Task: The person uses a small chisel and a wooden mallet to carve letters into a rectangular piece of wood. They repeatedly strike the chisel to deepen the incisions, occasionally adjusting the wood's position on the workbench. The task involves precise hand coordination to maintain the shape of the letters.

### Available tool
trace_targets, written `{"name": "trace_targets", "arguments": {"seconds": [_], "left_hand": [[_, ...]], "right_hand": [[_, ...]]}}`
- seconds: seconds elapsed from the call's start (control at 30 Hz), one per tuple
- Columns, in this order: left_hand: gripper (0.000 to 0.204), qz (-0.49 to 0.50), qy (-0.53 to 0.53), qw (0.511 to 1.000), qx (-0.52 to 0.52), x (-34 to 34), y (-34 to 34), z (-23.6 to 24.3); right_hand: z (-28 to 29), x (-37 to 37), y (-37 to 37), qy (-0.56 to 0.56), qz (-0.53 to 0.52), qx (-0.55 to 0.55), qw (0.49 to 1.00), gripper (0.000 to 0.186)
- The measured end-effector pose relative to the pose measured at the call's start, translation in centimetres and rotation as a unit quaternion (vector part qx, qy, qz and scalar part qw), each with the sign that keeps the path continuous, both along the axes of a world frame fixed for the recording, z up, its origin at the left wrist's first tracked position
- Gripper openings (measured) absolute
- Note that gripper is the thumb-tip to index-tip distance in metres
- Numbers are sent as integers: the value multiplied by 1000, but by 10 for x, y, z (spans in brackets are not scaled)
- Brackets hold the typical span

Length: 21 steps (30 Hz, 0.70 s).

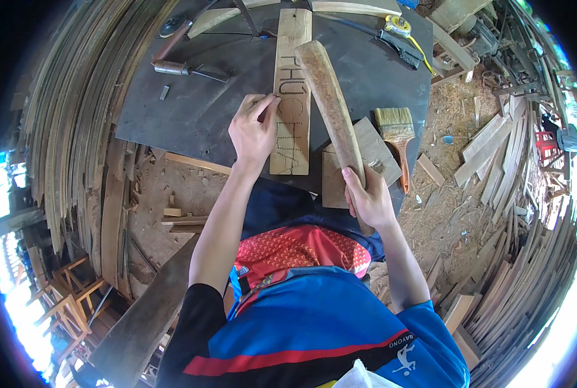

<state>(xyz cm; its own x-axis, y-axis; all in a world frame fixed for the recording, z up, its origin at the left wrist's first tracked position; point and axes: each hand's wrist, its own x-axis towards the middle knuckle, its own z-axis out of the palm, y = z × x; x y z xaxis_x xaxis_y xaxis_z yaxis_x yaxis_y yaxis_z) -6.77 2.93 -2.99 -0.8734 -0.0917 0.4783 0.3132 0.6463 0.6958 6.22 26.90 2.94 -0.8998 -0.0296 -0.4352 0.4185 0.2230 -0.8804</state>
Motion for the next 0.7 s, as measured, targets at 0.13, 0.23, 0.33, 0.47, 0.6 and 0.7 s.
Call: {"name": "trace_targets", "arguments": {"seconds": [0.13,0.23,0.33,0.47,0.6,0.7], "left_hand": [[11,16,3,999,-34,1,1,3],[10,24,5,997,-75,3,1,4],[8,13,2,995,-99,2,-6,4],[12,8,11,995,-102,5,-7,0],[16,-2,1,996,-91,0,-2,9],[15,4,5,996,-88,4,-5,2]], "right_hand": [[2,2,1,36,29,61,997,42],[5,4,10,243,80,187,948,44],[21,8,2,251,98,250,930,46],[13,8,4,229,165,372,885,47],[32,9,1,251,102,336,902,48],[24,8,1,221,135,367,894,48]]}}
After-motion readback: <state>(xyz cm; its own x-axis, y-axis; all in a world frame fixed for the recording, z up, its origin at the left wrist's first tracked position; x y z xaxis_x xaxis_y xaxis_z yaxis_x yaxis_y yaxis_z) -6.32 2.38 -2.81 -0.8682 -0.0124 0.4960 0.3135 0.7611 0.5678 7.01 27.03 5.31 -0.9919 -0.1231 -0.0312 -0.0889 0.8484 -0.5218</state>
